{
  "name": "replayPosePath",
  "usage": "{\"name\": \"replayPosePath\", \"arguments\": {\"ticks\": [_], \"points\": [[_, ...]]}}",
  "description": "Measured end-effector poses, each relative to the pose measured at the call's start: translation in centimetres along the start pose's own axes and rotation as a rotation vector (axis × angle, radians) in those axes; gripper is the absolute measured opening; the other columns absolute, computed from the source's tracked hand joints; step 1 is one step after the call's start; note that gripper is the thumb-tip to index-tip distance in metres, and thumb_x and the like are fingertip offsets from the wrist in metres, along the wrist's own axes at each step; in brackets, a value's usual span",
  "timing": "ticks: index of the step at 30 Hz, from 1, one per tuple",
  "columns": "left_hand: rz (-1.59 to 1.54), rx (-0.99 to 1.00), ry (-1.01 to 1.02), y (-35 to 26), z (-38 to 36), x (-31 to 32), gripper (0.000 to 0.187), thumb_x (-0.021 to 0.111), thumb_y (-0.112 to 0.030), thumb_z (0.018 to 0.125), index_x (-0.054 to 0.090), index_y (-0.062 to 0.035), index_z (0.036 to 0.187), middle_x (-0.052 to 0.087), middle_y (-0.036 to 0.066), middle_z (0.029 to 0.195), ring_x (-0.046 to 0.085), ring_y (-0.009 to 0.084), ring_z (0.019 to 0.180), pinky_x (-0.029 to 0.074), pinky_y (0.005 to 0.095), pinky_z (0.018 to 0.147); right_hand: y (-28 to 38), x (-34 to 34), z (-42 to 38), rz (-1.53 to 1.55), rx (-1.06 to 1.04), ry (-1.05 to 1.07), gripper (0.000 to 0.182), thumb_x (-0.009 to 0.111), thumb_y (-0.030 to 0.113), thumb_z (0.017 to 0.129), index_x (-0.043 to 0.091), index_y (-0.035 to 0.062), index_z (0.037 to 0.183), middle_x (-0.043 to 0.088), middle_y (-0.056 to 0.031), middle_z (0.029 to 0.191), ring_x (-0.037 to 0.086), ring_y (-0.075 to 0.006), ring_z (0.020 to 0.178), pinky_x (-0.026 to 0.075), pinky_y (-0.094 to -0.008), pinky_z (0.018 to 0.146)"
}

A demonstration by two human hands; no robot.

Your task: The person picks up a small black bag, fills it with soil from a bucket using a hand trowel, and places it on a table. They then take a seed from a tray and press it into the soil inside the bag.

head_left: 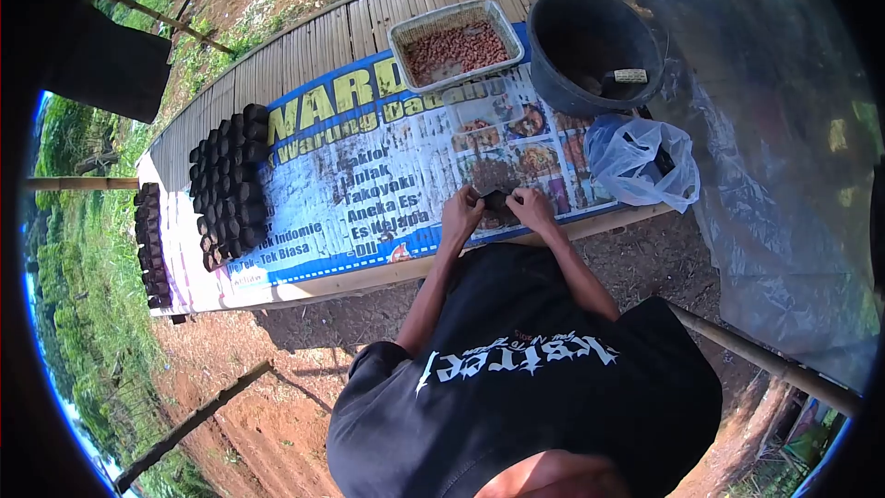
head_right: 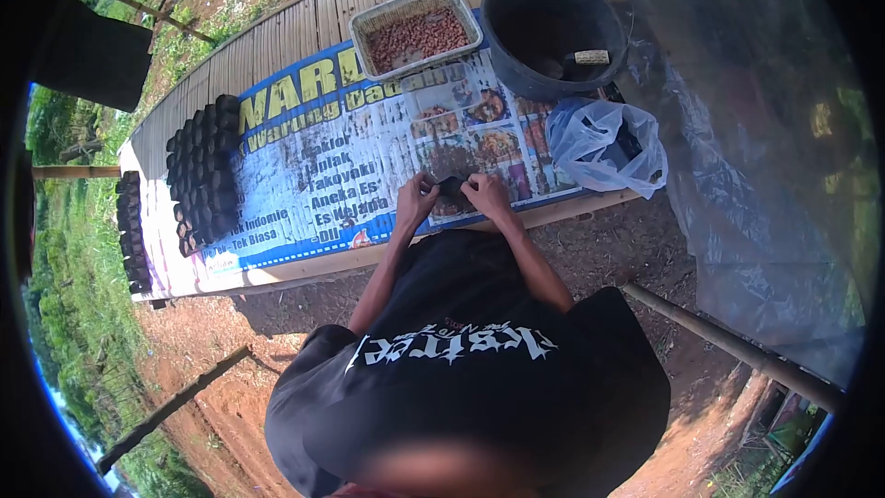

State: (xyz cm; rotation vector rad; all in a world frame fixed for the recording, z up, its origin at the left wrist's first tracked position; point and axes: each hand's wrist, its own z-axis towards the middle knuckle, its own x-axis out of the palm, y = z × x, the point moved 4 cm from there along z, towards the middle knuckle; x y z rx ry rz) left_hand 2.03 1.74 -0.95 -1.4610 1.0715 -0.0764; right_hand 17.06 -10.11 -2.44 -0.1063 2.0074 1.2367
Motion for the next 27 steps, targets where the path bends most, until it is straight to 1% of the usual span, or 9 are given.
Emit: {"name": "replayPosePath", "arguments": {"ticks": [3,6,7,10,11,13,19,22,27], "points": [[-0.058,-0.061,-0.001,-0.3,-0.6,-0.7,0.021,0.062,-0.022,0.090,0.066,-0.0023,0.094,0.071,0.019,0.083,0.070,0.0350,0.075,0.052,0.0439,0.068,-0.4,-0.4,-0.5,0.164,0.009,0.012,0.030,0.058,0.029,0.093,0.062,0.0014,0.084,0.064,-0.0150,0.073,0.064,-0.0328,0.072,0.048,-0.0431,0.067],[-0.075,-0.061,-0.075,1.0,-1.0,-0.8,0.022,0.059,-0.022,0.093,0.066,-0.0045,0.103,0.072,0.018,0.086,0.070,0.0356,0.076,0.052,0.0439,0.068,-2.5,0.5,-0.6,0.289,0.019,-0.106,0.021,0.057,0.024,0.094,0.060,0.0034,0.096,0.063,-0.0164,0.075,0.066,-0.0381,0.077,0.050,-0.0463,0.072],[-0.021,-0.062,-0.017,1.9,-1.0,-0.5,0.027,0.060,-0.020,0.091,0.063,-0.0077,0.114,0.073,0.018,0.091,0.070,0.0371,0.083,0.053,0.0444,0.073,-2.9,0.8,-0.7,0.250,-0.067,-0.089,0.027,0.061,0.018,0.090,0.054,0.0063,0.113,0.065,-0.0176,0.090,0.065,-0.0381,0.089,0.050,-0.0467,0.077],[0.018,0.033,0.024,3.5,-1.1,1.1,0.035,0.064,-0.014,0.085,0.061,-0.0102,0.120,0.072,0.017,0.096,0.069,0.0384,0.091,0.053,0.0454,0.080,-2.5,0.8,-1.9,0.016,-0.149,-0.024,0.044,0.067,0.012,0.083,0.049,0.0085,0.122,0.062,-0.0189,0.106,0.062,-0.0388,0.102,0.048,-0.0473,0.083],[0.022,0.087,0.025,3.8,-1.1,1.6,0.040,0.065,-0.013,0.084,0.060,-0.0099,0.123,0.072,0.018,0.097,0.069,0.0372,0.090,0.053,0.0446,0.080,-2.6,1.4,-1.8,0.035,-0.151,0.007,0.063,0.075,0.008,0.074,0.045,0.0092,0.129,0.060,-0.0198,0.116,0.058,-0.0395,0.113,0.048,-0.0477,0.089],[0.034,0.196,0.023,3.7,-1.0,2.0,0.050,0.068,-0.011,0.080,0.057,-0.0094,0.129,0.072,0.018,0.100,0.071,0.0347,0.088,0.054,0.0428,0.079,-1.5,1.4,-1.7,0.079,-0.228,-0.016,0.067,0.077,0.007,0.071,0.045,0.0088,0.130,0.061,-0.0202,0.118,0.058,-0.0394,0.115,0.048,-0.0470,0.092],[0.060,0.121,0.017,3.3,-0.4,2.8,0.048,0.067,-0.009,0.078,0.060,-0.0089,0.126,0.071,0.019,0.096,0.069,0.0375,0.092,0.054,0.0435,0.083,-1.3,2.2,-0.5,0.132,-0.219,0.040,0.075,0.084,0.013,0.069,0.046,0.0105,0.133,0.063,-0.0198,0.121,0.060,-0.0385,0.116,0.049,-0.0438,0.095],[0.131,0.151,-0.057,3.4,-0.4,3.2,0.047,0.069,-0.009,0.078,0.061,-0.0094,0.125,0.071,0.017,0.096,0.070,0.0328,0.083,0.055,0.0410,0.077,-1.5,1.8,0.2,0.148,-0.251,0.039,0.070,0.084,0.013,0.069,0.049,0.0098,0.131,0.066,-0.0197,0.115,0.062,-0.0387,0.111,0.051,-0.0435,0.092],[-0.009,0.097,-0.101,1.2,-2.0,2.6,0.049,0.071,-0.010,0.078,0.061,-0.0114,0.126,0.072,0.016,0.096,0.068,0.0241,0.068,0.053,0.0370,0.066,-0.9,-0.2,0.1,0.159,-0.279,0.057,0.062,0.083,0.012,0.071,0.055,0.0109,0.126,0.068,-0.0189,0.110,0.065,-0.0383,0.107,0.053,-0.0432,0.087]]}}
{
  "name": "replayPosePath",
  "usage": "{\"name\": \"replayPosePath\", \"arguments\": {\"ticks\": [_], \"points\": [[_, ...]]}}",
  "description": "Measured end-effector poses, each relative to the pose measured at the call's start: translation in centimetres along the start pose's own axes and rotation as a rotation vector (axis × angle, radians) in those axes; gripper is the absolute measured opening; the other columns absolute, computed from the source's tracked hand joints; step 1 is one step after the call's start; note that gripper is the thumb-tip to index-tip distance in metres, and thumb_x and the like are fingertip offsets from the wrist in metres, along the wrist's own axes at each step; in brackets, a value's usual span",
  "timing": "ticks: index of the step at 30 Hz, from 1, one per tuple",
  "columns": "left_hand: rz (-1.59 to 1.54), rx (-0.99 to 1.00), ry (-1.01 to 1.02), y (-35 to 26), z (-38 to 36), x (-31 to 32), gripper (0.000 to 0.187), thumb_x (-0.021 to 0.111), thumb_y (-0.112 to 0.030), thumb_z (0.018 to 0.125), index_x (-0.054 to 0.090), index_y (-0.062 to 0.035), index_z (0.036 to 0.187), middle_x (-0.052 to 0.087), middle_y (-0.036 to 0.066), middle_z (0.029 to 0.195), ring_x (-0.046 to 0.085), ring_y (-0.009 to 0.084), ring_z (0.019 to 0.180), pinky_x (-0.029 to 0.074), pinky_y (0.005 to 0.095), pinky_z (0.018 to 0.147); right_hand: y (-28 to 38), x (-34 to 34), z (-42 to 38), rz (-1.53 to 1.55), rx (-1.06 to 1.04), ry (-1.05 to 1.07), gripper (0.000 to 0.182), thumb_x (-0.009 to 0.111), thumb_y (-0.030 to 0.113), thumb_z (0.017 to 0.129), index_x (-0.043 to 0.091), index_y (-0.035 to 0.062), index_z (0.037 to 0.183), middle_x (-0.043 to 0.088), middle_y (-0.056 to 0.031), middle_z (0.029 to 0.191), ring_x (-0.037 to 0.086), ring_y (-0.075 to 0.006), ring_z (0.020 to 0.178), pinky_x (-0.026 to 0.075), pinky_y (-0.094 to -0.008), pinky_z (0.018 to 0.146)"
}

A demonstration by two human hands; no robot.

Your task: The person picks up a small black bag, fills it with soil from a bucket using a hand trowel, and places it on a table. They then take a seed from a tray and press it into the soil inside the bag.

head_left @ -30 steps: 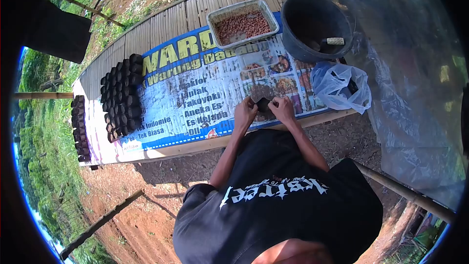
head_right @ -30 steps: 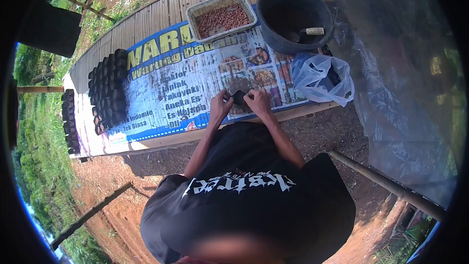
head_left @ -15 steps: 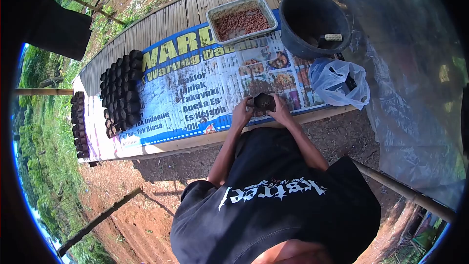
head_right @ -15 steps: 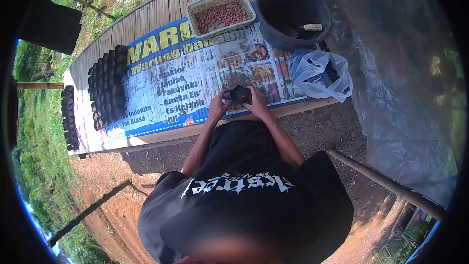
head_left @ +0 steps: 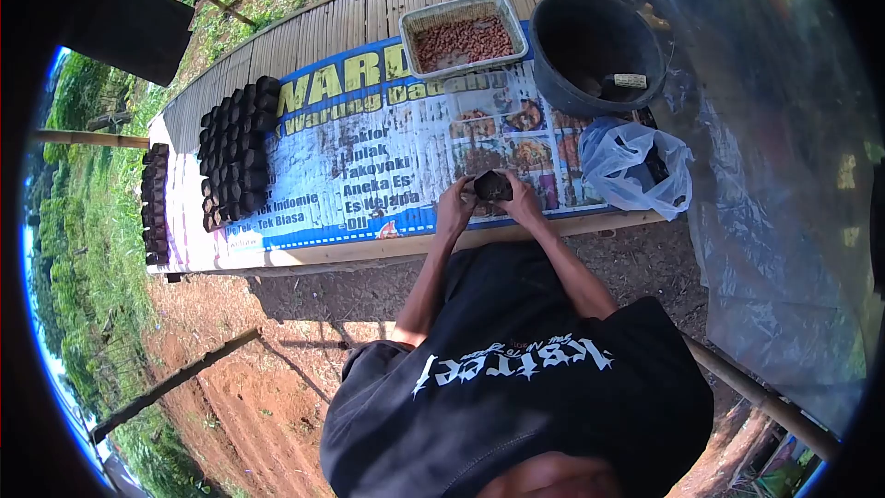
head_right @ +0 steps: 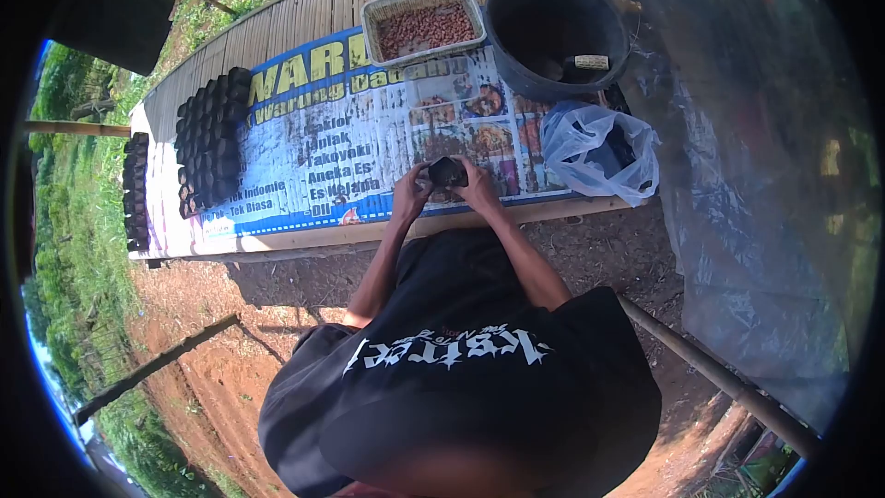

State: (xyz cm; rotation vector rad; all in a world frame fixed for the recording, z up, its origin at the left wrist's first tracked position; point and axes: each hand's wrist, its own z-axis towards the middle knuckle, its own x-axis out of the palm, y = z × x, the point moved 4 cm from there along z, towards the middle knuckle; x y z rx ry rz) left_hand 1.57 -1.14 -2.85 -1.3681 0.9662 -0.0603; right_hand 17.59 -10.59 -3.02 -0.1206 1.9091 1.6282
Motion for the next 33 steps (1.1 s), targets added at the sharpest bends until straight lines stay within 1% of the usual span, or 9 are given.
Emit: {"name": "replayPosePath", "arguments": {"ticks": [4,7,11,17,20,24,27,30,33], "points": [[0.015,-0.107,0.018,0.9,-0.6,1.9,0.049,0.073,-0.009,0.077,0.063,-0.0110,0.125,0.072,0.015,0.098,0.068,0.0242,0.068,0.054,0.0371,0.066,-1.2,-0.1,-0.3,-0.052,0.022,0.053,0.060,0.082,0.010,0.071,0.057,0.0131,0.125,0.069,-0.0173,0.109,0.065,-0.0381,0.105,0.053,-0.0439,0.086],[0.063,0.015,-0.092,0.8,-0.9,2.8,0.048,0.073,-0.009,0.076,0.064,-0.0095,0.123,0.073,0.014,0.099,0.069,0.0255,0.068,0.054,0.0376,0.068,-1.6,0.0,-0.5,-0.123,0.026,0.029,0.059,0.082,0.012,0.071,0.058,0.0143,0.125,0.070,-0.0168,0.107,0.065,-0.0381,0.103,0.053,-0.0449,0.086],[0.034,-0.041,-0.041,1.5,-1.8,3.5,0.047,0.073,-0.010,0.076,0.064,-0.0064,0.122,0.073,0.015,0.096,0.070,0.0275,0.071,0.055,0.0384,0.070,-1.2,-0.7,-1.0,-0.224,0.055,0.090,0.057,0.081,0.015,0.072,0.060,0.0152,0.125,0.070,-0.0168,0.104,0.065,-0.0384,0.101,0.052,-0.0460,0.087],[-0.039,-0.197,-0.106,0.6,-2.9,3.3,0.046,0.073,-0.012,0.077,0.063,-0.0032,0.122,0.073,0.016,0.095,0.069,0.0250,0.070,0.054,0.0366,0.069,-2.0,-0.1,-0.3,-0.165,0.003,0.142,0.059,0.082,0.017,0.072,0.059,0.0192,0.127,0.070,-0.0136,0.112,0.065,-0.0369,0.104,0.052,-0.0464,0.086],[-0.050,-0.231,-0.124,0.0,-3.7,2.9,0.039,0.069,-0.009,0.078,0.065,-0.0041,0.117,0.072,0.017,0.091,0.070,0.0313,0.080,0.054,0.0390,0.074,-1.4,-0.1,-0.4,-0.114,0.019,0.191,0.059,0.082,0.020,0.073,0.060,0.0179,0.127,0.070,-0.0152,0.111,0.066,-0.0353,0.105,0.053,-0.0450,0.086],[0.009,-0.230,-0.171,0.6,-4.2,2.4,0.042,0.074,-0.010,0.076,0.065,-0.0025,0.116,0.073,0.016,0.093,0.070,0.0328,0.085,0.053,0.0397,0.077,-0.2,0.0,-0.5,-0.099,0.013,0.227,0.058,0.082,0.021,0.073,0.061,0.0197,0.127,0.071,-0.0140,0.109,0.067,-0.0343,0.105,0.054,-0.0441,0.085],[-0.018,-0.311,-0.112,0.6,-4.1,1.8,0.042,0.074,-0.012,0.077,0.065,-0.0033,0.117,0.073,0.016,0.095,0.070,0.0342,0.087,0.053,0.0402,0.078,-0.3,0.5,-0.1,-0.071,0.052,0.247,0.057,0.082,0.020,0.073,0.061,0.0179,0.126,0.071,-0.0148,0.107,0.068,-0.0344,0.103,0.054,-0.0439,0.085],[0.035,-0.255,-0.153,0.8,-4.0,1.0,0.043,0.074,-0.012,0.077,0.064,-0.0038,0.118,0.072,0.017,0.095,0.070,0.0331,0.083,0.053,0.0405,0.075,-1.0,1.8,0.6,-0.089,0.042,0.238,0.058,0.082,0.019,0.072,0.061,0.0155,0.126,0.072,-0.0161,0.105,0.068,-0.0342,0.102,0.054,-0.0437,0.084],[0.064,-0.252,-0.193,1.7,-4.1,-0.1,0.044,0.074,-0.013,0.078,0.064,-0.0044,0.119,0.072,0.016,0.095,0.069,0.0318,0.078,0.052,0.0405,0.071,-0.2,3.2,1.5,-0.023,-0.044,0.223,0.057,0.082,0.017,0.072,0.061,0.0130,0.125,0.072,-0.0172,0.104,0.069,-0.0339,0.099,0.054,-0.0428,0.084]]}}
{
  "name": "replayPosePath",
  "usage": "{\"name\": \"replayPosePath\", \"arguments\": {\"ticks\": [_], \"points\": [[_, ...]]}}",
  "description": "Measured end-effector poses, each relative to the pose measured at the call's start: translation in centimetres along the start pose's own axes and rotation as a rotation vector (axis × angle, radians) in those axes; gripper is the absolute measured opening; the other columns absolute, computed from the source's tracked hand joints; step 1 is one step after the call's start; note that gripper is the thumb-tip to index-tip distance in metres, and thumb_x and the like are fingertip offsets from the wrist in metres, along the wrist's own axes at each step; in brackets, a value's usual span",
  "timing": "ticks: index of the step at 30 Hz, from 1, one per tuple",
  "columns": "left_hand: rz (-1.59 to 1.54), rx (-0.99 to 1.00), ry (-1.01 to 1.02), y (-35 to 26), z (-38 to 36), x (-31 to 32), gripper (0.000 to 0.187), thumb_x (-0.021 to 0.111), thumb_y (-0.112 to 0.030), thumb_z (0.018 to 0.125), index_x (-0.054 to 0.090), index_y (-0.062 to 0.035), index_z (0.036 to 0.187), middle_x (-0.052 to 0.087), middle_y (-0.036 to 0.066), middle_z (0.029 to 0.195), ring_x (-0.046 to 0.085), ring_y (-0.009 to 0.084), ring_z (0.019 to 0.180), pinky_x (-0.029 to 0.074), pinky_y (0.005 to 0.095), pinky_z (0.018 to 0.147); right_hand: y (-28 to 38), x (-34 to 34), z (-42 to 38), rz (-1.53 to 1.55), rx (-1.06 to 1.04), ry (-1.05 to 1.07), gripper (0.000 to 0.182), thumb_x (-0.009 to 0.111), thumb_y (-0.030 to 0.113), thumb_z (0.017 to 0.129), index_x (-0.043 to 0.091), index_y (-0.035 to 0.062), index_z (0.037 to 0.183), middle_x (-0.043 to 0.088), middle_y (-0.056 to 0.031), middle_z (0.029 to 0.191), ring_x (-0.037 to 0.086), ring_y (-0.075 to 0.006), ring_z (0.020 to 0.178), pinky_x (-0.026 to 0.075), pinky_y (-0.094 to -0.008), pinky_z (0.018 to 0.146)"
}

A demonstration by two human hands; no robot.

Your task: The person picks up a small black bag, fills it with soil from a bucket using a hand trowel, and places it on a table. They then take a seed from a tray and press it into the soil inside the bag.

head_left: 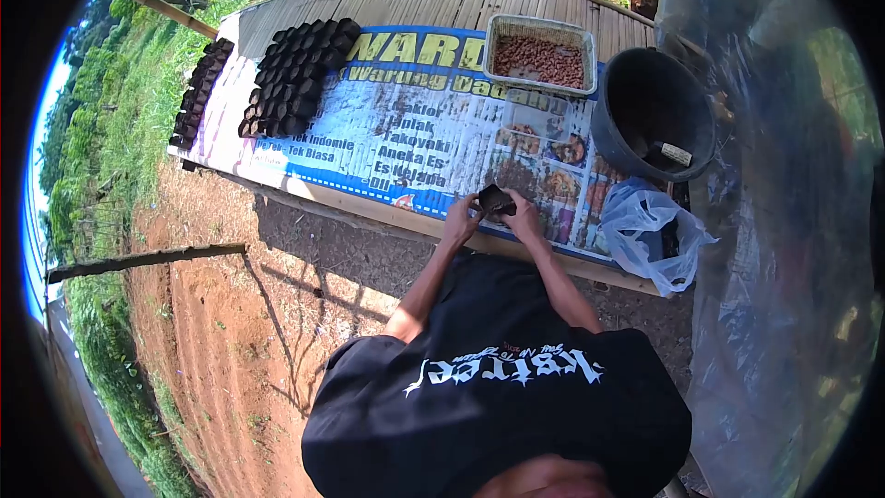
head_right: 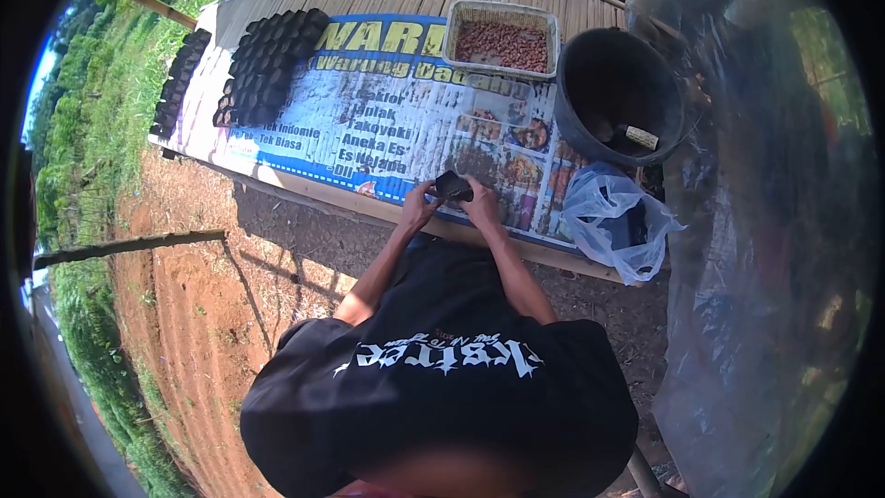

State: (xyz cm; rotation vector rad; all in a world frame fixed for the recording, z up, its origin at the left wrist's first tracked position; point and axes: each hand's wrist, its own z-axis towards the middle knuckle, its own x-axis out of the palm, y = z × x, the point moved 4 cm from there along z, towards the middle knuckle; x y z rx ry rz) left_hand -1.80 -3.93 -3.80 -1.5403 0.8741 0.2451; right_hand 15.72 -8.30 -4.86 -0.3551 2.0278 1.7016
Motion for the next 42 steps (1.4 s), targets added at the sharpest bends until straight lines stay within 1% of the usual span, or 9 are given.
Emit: {"name": "replayPosePath", "arguments": {"ticks": [17,21,24,25,28,32,37,40,42], "points": [[-0.028,-0.082,-0.179,12.0,7.6,-14.6,0.047,0.075,-0.014,0.079,0.063,-0.0061,0.123,0.074,0.013,0.096,0.070,0.0264,0.072,0.054,0.0375,0.070,10.9,13.7,13.1,-0.028,-0.074,0.169,0.053,0.083,0.018,0.073,0.062,0.0075,0.120,0.072,-0.0195,0.097,0.071,-0.0336,0.094,0.056,-0.0394,0.080],[-0.057,-0.059,-0.232,14.4,9.8,-19.7,0.047,0.075,-0.014,0.080,0.062,-0.0069,0.124,0.073,0.012,0.095,0.068,0.0248,0.069,0.053,0.0379,0.069,13.4,18.5,16.9,0.009,-0.102,0.171,0.056,0.083,0.013,0.071,0.061,0.0094,0.123,0.071,-0.0196,0.102,0.068,-0.0377,0.100,0.054,-0.0421,0.084],[-0.113,-0.189,-0.208,16.3,11.5,-23.3,0.047,0.075,-0.013,0.080,0.062,-0.0081,0.125,0.073,0.011,0.095,0.068,0.0250,0.072,0.053,0.0375,0.070,14.9,22.4,20.2,0.010,-0.092,0.214,0.055,0.082,0.012,0.072,0.061,0.0095,0.123,0.071,-0.0192,0.102,0.068,-0.0378,0.099,0.055,-0.0422,0.083],[-0.054,-0.176,-0.232,17.2,12.3,-24.3,0.045,0.074,-0.006,0.078,0.063,-0.0062,0.122,0.071,0.014,0.095,0.068,0.0303,0.083,0.053,0.0399,0.074,15.6,23.4,21.2,0.059,-0.128,0.206,0.054,0.082,0.012,0.073,0.061,0.0094,0.122,0.071,-0.0190,0.101,0.068,-0.0374,0.099,0.055,-0.0422,0.083],[-0.014,-0.080,-0.331,19.7,14.9,-27.5,0.047,0.073,-0.005,0.077,0.063,-0.0082,0.123,0.071,0.014,0.096,0.067,0.0292,0.080,0.052,0.0398,0.072,18.2,26.4,24.7,0.057,-0.160,0.196,0.054,0.082,0.011,0.073,0.061,0.0093,0.122,0.072,-0.0187,0.101,0.068,-0.0366,0.099,0.055,-0.0422,0.082],[-0.129,-0.187,-0.368,21.7,18.2,-31.5,0.047,0.073,-0.007,0.078,0.062,-0.0096,0.124,0.070,0.013,0.098,0.066,0.0268,0.071,0.052,0.0393,0.071,21.2,29.5,29.2,0.020,-0.148,0.210,0.054,0.081,0.010,0.074,0.060,0.0111,0.123,0.072,-0.0181,0.101,0.069,-0.0369,0.098,0.054,-0.0436,0.082],[-0.121,-0.175,-0.455,23.6,22.3,-35.2,0.056,0.074,-0.011,0.079,0.055,-0.0094,0.131,0.072,0.011,0.107,0.066,0.0191,0.066,0.053,0.0348,0.067,23.7,32.8,35.1,0.020,-0.133,0.224,0.055,0.079,0.011,0.075,0.058,0.0127,0.126,0.071,-0.0194,0.103,0.068,-0.0378,0.099,0.054,-0.0445,0.083],[-0.199,-0.197,-0.490,24.2,24.4,-36.3,0.051,0.072,-0.010,0.080,0.053,-0.0047,0.127,0.070,0.015,0.111,0.066,0.0260,0.067,0.052,0.0388,0.069,24.8,33.9,37.6,0.040,-0.101,0.196,0.057,0.076,0.010,0.076,0.056,0.0122,0.129,0.070,-0.0210,0.105,0.067,-0.0385,0.101,0.053,-0.0449,0.086],[-0.310,-0.222,-0.470,24.9,25.6,-36.4,0.047,0.071,-0.014,0.083,0.051,-0.0030,0.124,0.067,0.019,0.117,0.068,0.0326,0.085,0.052,0.0413,0.080,25.2,34.4,38.9,0.053,-0.062,0.156,0.058,0.074,0.009,0.077,0.055,0.0116,0.132,0.070,-0.0221,0.107,0.067,-0.0388,0.102,0.053,-0.0450,0.088]]}}
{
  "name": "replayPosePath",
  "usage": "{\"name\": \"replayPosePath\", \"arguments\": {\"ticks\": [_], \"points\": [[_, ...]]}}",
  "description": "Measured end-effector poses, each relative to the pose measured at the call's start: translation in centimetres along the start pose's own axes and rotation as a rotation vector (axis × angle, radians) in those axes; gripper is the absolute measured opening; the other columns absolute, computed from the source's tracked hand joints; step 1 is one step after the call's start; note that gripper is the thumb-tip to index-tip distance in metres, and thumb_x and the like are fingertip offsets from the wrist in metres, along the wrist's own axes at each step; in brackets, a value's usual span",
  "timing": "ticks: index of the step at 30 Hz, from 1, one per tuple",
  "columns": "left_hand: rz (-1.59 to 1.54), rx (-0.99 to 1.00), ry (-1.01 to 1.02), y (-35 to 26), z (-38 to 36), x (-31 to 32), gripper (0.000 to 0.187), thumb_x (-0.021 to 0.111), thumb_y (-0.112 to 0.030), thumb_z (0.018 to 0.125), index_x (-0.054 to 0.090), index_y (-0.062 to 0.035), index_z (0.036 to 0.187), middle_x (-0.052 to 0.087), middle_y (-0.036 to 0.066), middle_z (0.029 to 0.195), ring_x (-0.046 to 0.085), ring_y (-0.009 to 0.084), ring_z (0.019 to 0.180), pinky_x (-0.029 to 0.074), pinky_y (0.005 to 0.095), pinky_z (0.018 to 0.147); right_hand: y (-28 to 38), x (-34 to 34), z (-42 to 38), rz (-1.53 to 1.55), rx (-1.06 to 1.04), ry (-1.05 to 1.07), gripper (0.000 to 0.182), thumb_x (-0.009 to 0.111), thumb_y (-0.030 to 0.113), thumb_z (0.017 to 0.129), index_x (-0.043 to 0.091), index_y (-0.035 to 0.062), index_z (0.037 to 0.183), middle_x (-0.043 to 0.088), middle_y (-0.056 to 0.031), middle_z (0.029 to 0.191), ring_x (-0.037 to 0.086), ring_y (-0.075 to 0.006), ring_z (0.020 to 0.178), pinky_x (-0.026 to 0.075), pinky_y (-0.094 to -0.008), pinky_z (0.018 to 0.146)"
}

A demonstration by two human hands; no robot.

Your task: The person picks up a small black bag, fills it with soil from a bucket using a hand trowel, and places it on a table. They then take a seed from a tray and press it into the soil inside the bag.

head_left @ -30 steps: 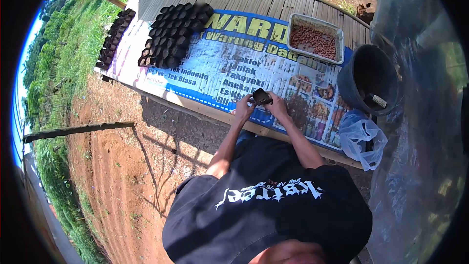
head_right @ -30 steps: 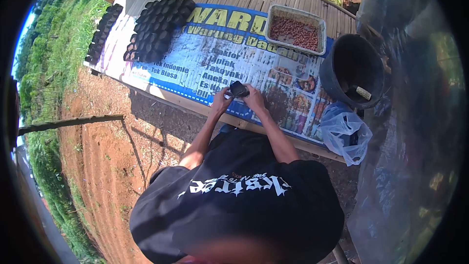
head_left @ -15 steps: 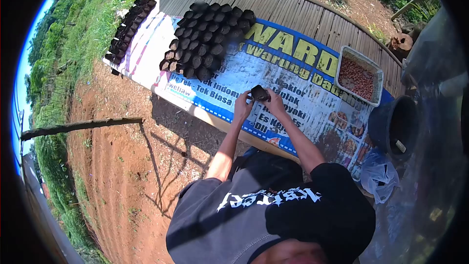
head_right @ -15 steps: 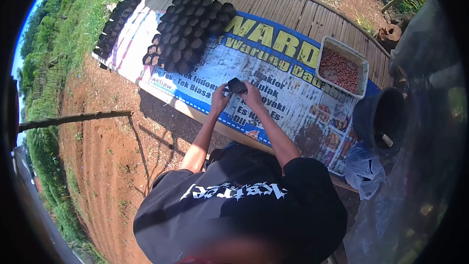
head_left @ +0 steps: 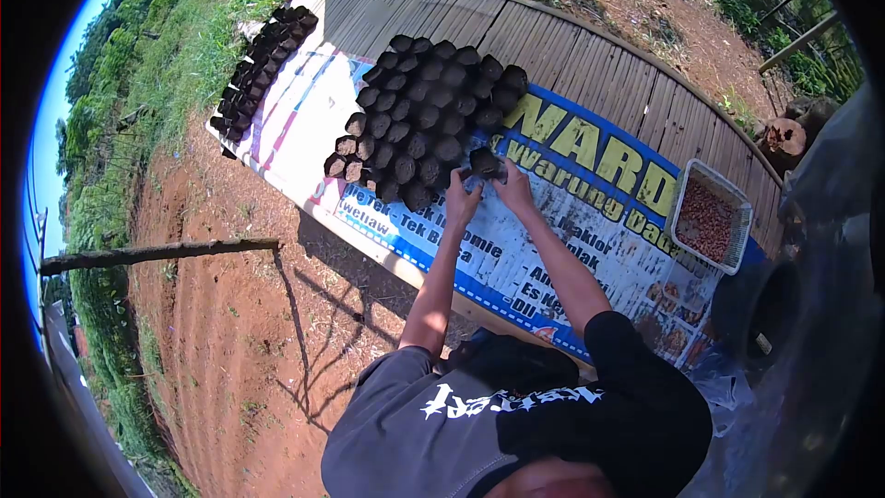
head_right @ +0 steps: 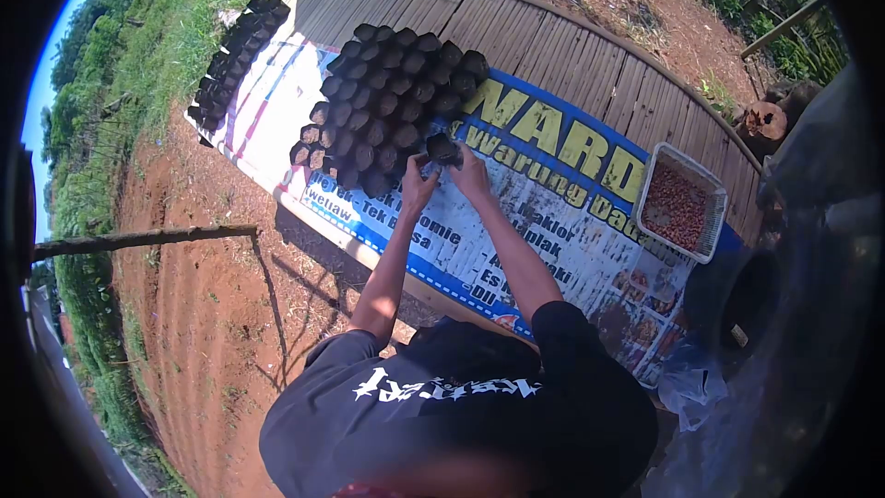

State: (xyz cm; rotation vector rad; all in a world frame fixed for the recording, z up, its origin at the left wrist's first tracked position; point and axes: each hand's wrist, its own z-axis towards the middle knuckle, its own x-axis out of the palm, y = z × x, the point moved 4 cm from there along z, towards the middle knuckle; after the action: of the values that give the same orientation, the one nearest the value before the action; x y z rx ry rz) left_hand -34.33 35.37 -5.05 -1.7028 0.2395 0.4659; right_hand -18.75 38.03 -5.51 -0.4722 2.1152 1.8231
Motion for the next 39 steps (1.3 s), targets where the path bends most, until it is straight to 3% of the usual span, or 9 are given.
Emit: {"name": "replayPosePath", "arguments": {"ticks": [8,14,17,20,27,30,32,35,39], "points": [[0.038,-0.016,0.005,2.4,3.3,2.2,0.058,0.069,-0.024,0.087,0.049,0.0006,0.135,0.060,0.025,0.127,0.058,0.0386,0.118,0.045,0.0420,0.101,-0.8,1.1,3.4,0.085,-0.041,-0.027,0.061,0.071,0.010,0.080,0.046,0.0087,0.136,0.071,-0.0202,0.107,0.070,-0.0331,0.092,0.054,-0.0416,0.084],[0.044,-0.053,-0.015,0.4,2.9,2.1,0.068,0.069,-0.025,0.087,0.042,0.0008,0.144,0.055,0.025,0.136,0.057,0.0381,0.121,0.043,0.0405,0.104,-0.6,1.6,3.5,0.187,-0.058,0.127,0.059,0.062,0.000,0.083,0.038,0.0074,0.136,0.069,-0.0188,0.115,0.068,-0.0301,0.106,0.052,-0.0374,0.088],[0.100,0.040,-0.004,1.2,2.9,2.3,0.065,0.067,-0.023,0.090,0.042,-0.0005,0.145,0.056,0.024,0.137,0.064,0.0342,0.110,0.048,0.0388,0.098,-1.6,2.6,4.0,0.260,-0.144,0.182,0.058,0.055,-0.008,0.084,0.038,0.0071,0.137,0.068,-0.0183,0.119,0.063,-0.0299,0.118,0.050,-0.0342,0.090],[-0.177,-0.121,0.054,-1.0,1.3,1.8,0.055,0.064,-0.018,0.093,0.047,-0.0020,0.143,0.057,0.020,0.136,0.071,0.0258,0.092,0.054,0.0343,0.083,-1.7,2.0,3.1,0.319,-0.151,0.195,0.055,0.053,-0.010,0.085,0.040,0.0062,0.136,0.069,-0.0166,0.118,0.060,-0.0282,0.122,0.050,-0.0312,0.089],[-0.289,-0.129,0.216,-1.1,-6.5,2.3,0.032,0.068,-0.023,0.094,0.064,0.0018,0.114,0.071,0.010,0.092,0.068,0.0137,0.071,0.050,0.0250,0.061,-4.5,-5.8,-8.4,0.394,0.097,0.008,0.016,0.067,0.011,0.093,0.064,-0.0004,0.104,0.073,-0.0078,0.086,0.067,-0.0074,0.076,0.051,-0.0228,0.065],[-0.190,-0.243,0.301,0.6,-11.1,4.0,0.030,0.069,-0.028,0.094,0.067,0.0012,0.088,0.065,0.004,0.063,0.059,0.0079,0.058,0.046,0.0240,0.056,-8.7,-9.6,-16.6,0.439,0.231,-0.126,0.016,0.067,0.013,0.093,0.069,-0.0007,0.101,0.072,-0.0062,0.081,0.063,-0.0076,0.069,0.050,-0.0233,0.063],[-0.286,-0.326,0.363,1.2,-13.9,5.9,0.031,0.071,-0.028,0.092,0.066,-0.0003,0.080,0.062,0.003,0.060,0.055,0.0058,0.056,0.042,0.0233,0.054,-10.7,-12.2,-22.2,0.337,0.241,-0.237,0.014,0.067,0.012,0.092,0.072,0.0024,0.101,0.072,-0.0040,0.082,0.061,-0.0073,0.067,0.050,-0.0236,0.063],[-0.311,0.011,0.346,-2.2,-18.1,8.0,0.040,0.069,-0.035,0.094,0.067,-0.0010,0.072,0.061,0.001,0.060,0.054,0.0054,0.055,0.041,0.0237,0.052,-12.5,-15.9,-29.8,0.072,0.280,-0.457,0.012,0.066,0.010,0.091,0.074,0.0069,0.099,0.071,-0.0017,0.083,0.060,-0.0069,0.068,0.050,-0.0239,0.064],[-0.298,-0.190,0.626,-2.0,-21.2,11.5,0.033,0.071,-0.030,0.092,0.068,-0.0007,0.078,0.063,0.001,0.063,0.055,0.0050,0.059,0.043,0.0234,0.055,-16.2,-18.8,-35.1,0.059,0.439,-0.618,0.014,0.065,0.008,0.091,0.073,0.0054,0.101,0.072,-0.0029,0.088,0.062,-0.0074,0.071,0.049,-0.0234,0.065]]}}
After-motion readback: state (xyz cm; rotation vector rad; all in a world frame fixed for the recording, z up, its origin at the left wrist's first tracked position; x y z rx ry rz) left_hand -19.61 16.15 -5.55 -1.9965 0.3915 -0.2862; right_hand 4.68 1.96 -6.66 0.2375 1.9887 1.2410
